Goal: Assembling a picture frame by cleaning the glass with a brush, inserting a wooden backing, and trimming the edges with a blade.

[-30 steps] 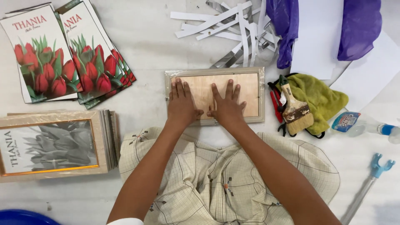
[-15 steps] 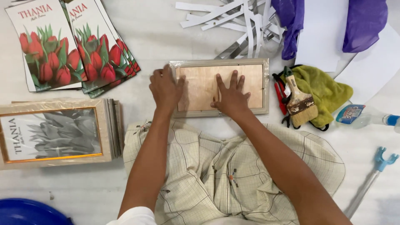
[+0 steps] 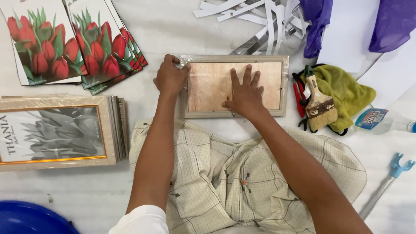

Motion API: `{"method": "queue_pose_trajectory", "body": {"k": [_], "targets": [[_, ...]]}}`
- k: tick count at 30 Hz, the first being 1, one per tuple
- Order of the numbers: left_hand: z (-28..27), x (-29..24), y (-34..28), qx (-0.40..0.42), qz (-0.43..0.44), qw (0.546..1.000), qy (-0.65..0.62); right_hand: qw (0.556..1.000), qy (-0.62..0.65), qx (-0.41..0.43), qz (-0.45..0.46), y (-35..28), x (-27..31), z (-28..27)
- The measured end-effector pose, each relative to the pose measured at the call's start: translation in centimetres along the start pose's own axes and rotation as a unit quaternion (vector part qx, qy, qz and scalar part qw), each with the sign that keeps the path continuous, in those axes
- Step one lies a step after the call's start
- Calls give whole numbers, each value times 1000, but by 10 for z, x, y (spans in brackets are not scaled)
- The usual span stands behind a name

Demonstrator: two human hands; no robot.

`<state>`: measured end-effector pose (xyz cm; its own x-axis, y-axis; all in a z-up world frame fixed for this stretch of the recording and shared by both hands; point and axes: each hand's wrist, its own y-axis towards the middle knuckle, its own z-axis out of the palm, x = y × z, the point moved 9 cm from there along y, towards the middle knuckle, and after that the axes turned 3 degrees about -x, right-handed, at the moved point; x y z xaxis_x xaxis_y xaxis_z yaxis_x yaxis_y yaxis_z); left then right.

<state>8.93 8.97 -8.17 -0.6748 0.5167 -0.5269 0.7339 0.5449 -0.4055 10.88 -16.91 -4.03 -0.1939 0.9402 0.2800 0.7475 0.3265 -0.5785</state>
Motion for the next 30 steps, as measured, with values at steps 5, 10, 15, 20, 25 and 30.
{"method": "queue_pose_trajectory", "body": {"k": [5,10,15,20,25,30], "targets": [[-8,-13,-12,-3,12,1000,3,1000,-4,11,0,-2,2,-1],[-9,-17,-9,-25,32,999,23,1000,0,18,-2,1,2,1],[0,-47,-43,-129,97,973,162,1000,20,0,-17,-4,-3,5],[47,-84,-113,45,248,939,233,999,-6,-16,-33,-15,-12,-7],[83,-55,-111,179,235,916,273,999,18,-26,33,-23,-50,8],[89,-51,-106,191,221,906,306,999,4,-14,45,-22,-50,9]]}}
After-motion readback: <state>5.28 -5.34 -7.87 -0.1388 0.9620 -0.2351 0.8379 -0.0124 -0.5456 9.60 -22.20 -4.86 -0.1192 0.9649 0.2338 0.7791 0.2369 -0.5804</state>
